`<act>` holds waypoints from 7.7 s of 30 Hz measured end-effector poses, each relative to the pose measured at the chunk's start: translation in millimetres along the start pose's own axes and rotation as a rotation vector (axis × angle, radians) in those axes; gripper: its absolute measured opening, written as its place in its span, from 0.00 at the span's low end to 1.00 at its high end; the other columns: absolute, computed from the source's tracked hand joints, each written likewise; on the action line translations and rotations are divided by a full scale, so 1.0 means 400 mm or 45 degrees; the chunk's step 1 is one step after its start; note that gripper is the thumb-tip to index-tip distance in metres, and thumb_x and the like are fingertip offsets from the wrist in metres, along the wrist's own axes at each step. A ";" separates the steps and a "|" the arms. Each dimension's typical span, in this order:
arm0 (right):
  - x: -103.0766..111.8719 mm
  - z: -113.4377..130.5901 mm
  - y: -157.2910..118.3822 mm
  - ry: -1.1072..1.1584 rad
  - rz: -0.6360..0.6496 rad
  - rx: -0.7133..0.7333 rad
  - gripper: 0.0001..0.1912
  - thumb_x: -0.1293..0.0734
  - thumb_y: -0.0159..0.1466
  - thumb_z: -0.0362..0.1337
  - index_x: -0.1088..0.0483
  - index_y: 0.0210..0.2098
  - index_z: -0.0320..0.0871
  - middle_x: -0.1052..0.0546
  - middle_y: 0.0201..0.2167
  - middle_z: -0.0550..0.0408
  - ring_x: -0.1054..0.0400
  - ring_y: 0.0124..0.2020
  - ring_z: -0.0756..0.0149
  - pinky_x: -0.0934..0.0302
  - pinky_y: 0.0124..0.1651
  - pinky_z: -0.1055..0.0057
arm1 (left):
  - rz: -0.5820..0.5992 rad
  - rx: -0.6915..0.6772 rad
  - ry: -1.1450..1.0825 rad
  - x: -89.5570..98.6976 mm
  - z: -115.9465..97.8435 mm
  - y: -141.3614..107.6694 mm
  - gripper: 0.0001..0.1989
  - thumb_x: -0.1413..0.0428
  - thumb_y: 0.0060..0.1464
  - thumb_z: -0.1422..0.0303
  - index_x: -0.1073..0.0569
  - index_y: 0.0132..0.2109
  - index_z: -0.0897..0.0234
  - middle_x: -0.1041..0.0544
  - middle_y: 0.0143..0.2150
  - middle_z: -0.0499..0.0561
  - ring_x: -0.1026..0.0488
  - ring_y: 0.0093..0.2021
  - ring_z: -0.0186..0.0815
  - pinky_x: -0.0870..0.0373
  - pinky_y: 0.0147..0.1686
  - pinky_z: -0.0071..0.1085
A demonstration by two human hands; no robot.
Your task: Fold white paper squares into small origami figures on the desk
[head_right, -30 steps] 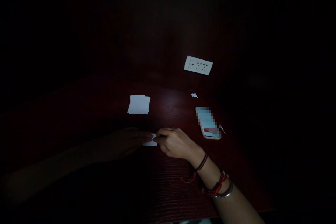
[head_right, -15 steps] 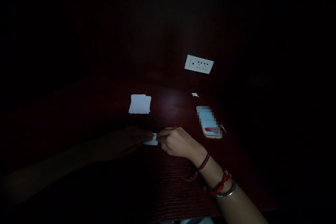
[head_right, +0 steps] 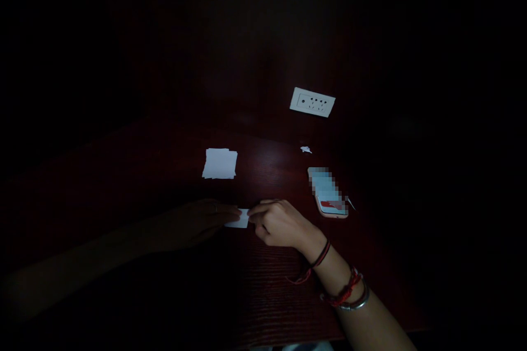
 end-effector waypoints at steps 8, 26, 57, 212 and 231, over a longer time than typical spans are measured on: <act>0.002 -0.005 -0.006 0.032 -0.053 -0.044 0.13 0.44 0.57 0.27 0.30 0.38 0.40 0.28 0.40 0.53 0.35 0.40 0.69 0.41 0.45 0.72 | -0.007 -0.005 0.014 -0.009 0.007 -0.014 0.19 0.55 0.55 0.75 0.40 0.54 0.61 0.35 0.53 0.50 0.38 0.50 0.36 0.40 0.48 0.34; -0.020 -0.029 0.005 0.183 -0.166 -0.299 0.13 0.41 0.60 0.37 0.34 0.43 0.41 0.32 0.40 0.52 0.36 0.40 0.68 0.40 0.43 0.72 | -0.004 0.006 0.084 -0.018 0.018 -0.014 0.19 0.54 0.55 0.73 0.41 0.54 0.58 0.38 0.52 0.53 0.39 0.49 0.39 0.39 0.47 0.36; -0.026 -0.036 0.022 0.502 -0.264 -0.366 0.06 0.36 0.56 0.32 0.29 0.33 0.39 0.32 0.28 0.55 0.40 0.27 0.74 0.44 0.30 0.77 | 0.076 -0.077 -0.037 -0.005 0.013 -0.004 0.24 0.57 0.53 0.79 0.44 0.56 0.57 0.39 0.56 0.46 0.48 0.57 0.37 0.46 0.51 0.37; -0.004 -0.014 0.004 -0.540 -0.058 0.048 0.13 0.47 0.64 0.37 0.34 0.37 0.41 0.32 0.30 0.53 0.39 0.31 0.68 0.50 0.34 0.70 | 0.138 -0.157 -0.040 -0.007 0.025 0.003 0.32 0.57 0.46 0.86 0.46 0.57 0.58 0.42 0.57 0.48 0.51 0.58 0.37 0.48 0.53 0.38; -0.008 -0.014 0.002 -0.224 -0.076 -0.030 0.11 0.46 0.63 0.34 0.33 0.35 0.41 0.33 0.29 0.54 0.39 0.30 0.71 0.46 0.35 0.74 | 0.092 -0.134 -0.063 0.001 0.022 0.000 0.30 0.56 0.48 0.85 0.46 0.57 0.57 0.41 0.57 0.49 0.50 0.58 0.37 0.48 0.53 0.39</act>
Point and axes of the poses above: each hand's wrist, its own y-axis towards the middle knuckle, its own x-axis out of the back of the hand, z = x × y, the point moved 3 cm from there along y, towards the middle knuckle
